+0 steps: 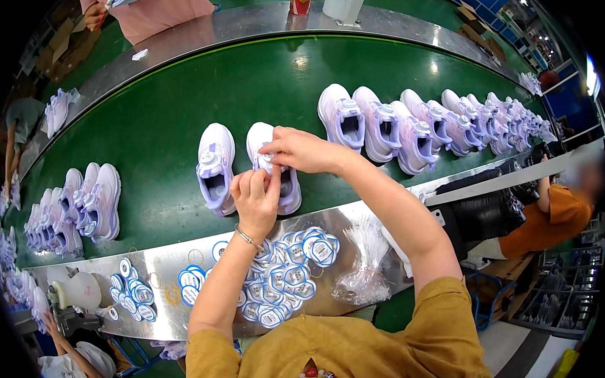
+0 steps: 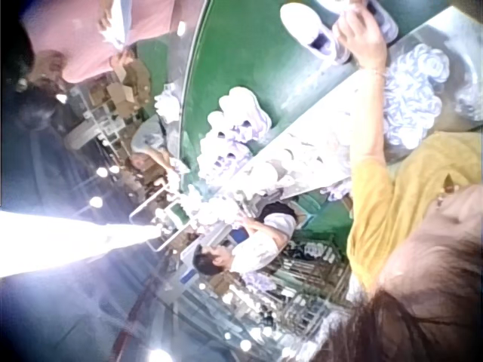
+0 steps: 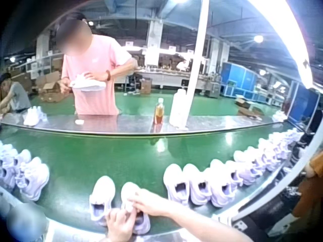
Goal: The person attaches small circular tags to the tongue of light purple sneakers on a moving conveyor belt. They pick up tags from a pile, place them on each shoe, and move the shoes along the line.
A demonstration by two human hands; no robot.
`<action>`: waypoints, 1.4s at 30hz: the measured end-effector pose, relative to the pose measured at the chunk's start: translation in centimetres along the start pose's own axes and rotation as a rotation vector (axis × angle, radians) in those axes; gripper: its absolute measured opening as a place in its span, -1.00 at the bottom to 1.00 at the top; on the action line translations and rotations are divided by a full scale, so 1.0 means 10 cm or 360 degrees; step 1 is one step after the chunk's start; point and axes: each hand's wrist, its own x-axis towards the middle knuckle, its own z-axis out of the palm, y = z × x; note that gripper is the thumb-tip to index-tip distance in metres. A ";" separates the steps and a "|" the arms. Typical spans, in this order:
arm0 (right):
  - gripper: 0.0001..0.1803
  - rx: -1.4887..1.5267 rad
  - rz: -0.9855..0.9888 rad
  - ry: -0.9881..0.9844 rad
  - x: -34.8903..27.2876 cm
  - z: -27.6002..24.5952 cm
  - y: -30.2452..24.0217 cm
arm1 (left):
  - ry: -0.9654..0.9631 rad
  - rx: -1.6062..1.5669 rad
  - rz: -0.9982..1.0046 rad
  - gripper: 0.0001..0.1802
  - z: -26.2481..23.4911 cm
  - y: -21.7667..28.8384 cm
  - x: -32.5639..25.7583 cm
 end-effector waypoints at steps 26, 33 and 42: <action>-0.63 -0.0017 0.0046 0.0056 0.10 0.10 -0.14 | -0.0005 -0.0072 0.0041 -0.70 -0.07 -0.19 -0.06; -0.63 -0.0114 0.0343 0.0014 0.19 0.13 -0.31 | 0.0012 -0.0097 0.0042 -0.70 -0.10 -0.24 -0.09; -0.72 0.0141 0.0069 -0.0170 0.28 0.15 -0.10 | 0.0026 -0.0201 0.0075 -0.66 -0.13 -0.30 -0.08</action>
